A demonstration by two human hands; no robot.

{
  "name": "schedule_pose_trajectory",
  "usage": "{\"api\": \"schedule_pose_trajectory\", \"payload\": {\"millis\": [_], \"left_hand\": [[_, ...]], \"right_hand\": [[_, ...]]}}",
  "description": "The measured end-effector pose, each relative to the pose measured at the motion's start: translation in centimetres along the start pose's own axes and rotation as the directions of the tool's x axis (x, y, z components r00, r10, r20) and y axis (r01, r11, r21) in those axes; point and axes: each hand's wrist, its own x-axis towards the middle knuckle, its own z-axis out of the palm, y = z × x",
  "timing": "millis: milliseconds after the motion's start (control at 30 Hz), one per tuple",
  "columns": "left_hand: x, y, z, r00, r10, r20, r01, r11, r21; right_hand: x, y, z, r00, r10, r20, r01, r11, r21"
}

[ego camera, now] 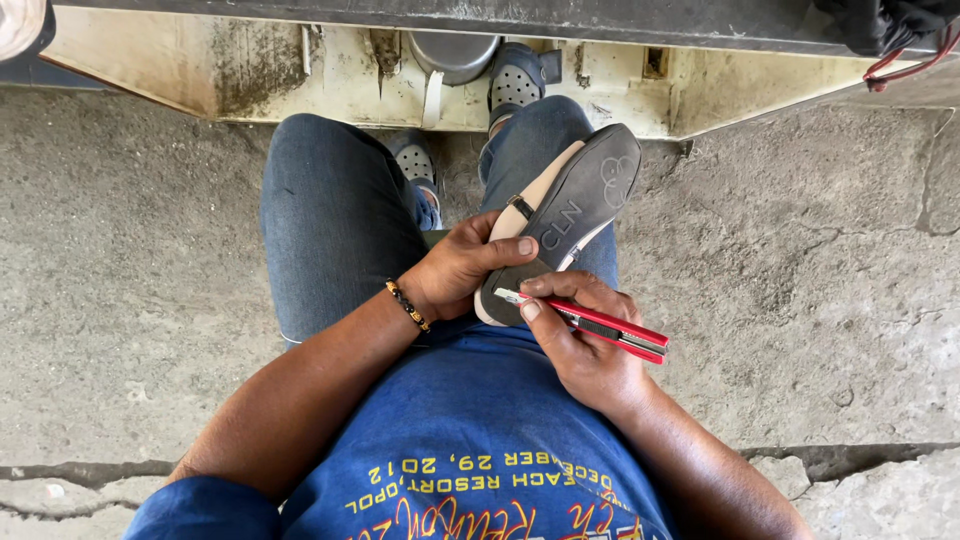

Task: The person uses a red utility knife to scrape and trim the sole of a beige flat shoe. They rotate the shoe to access different areas and later switch to a small metal tool to continue working on the sole.

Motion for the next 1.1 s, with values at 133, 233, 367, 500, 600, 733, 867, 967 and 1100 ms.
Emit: {"api": "schedule_pose_trajectory", "payload": {"millis": [133, 233, 367, 500, 600, 733, 867, 967, 1100], "left_hand": [[0.4, -0.9, -0.7, 1.000, 0.008, -0.017, -0.008, 1.000, 0.005], [0.5, -1.2, -0.7, 1.000, 0.021, -0.021, -0.020, 1.000, 0.022], [0.4, -1.1, -0.3, 0.999, 0.035, -0.036, -0.033, 0.999, 0.041], [0.0, -0.6, 0.2, 0.997, 0.045, -0.058, -0.041, 0.996, 0.083], [-0.1, -0.2, 0.3, 0.998, 0.039, -0.054, -0.033, 0.995, 0.099], [0.2, -0.6, -0.1, 0.997, 0.040, -0.061, -0.034, 0.995, 0.097], [0.4, -0.8, -0.6, 0.999, 0.021, -0.047, -0.016, 0.996, 0.090], [0.3, -0.6, -0.5, 1.000, 0.005, -0.024, -0.003, 0.997, 0.078], [0.3, -0.3, -0.6, 1.000, -0.028, -0.005, 0.028, 0.997, 0.071]], "right_hand": [[-0.1, 0.2, 0.1, 1.000, 0.008, 0.012, -0.008, 1.000, -0.020], [-0.1, 0.1, 0.2, 1.000, -0.004, -0.001, 0.004, 1.000, -0.019], [-0.2, 0.1, 0.3, 1.000, -0.012, -0.001, 0.012, 0.999, -0.029], [-0.4, 0.4, 0.3, 0.996, -0.090, 0.024, 0.090, 0.995, -0.041], [-0.4, 0.8, 0.0, 0.995, -0.096, 0.041, 0.098, 0.995, -0.026], [-0.3, 0.9, -0.2, 0.992, -0.104, 0.064, 0.105, 0.994, -0.013], [-0.2, 1.0, -0.5, 0.989, -0.106, 0.098, 0.107, 0.994, -0.007], [-0.1, 1.1, -0.8, 0.986, -0.107, 0.129, 0.106, 0.994, 0.013], [0.3, 0.6, -0.8, 0.979, -0.117, 0.165, 0.113, 0.993, 0.030]]}}
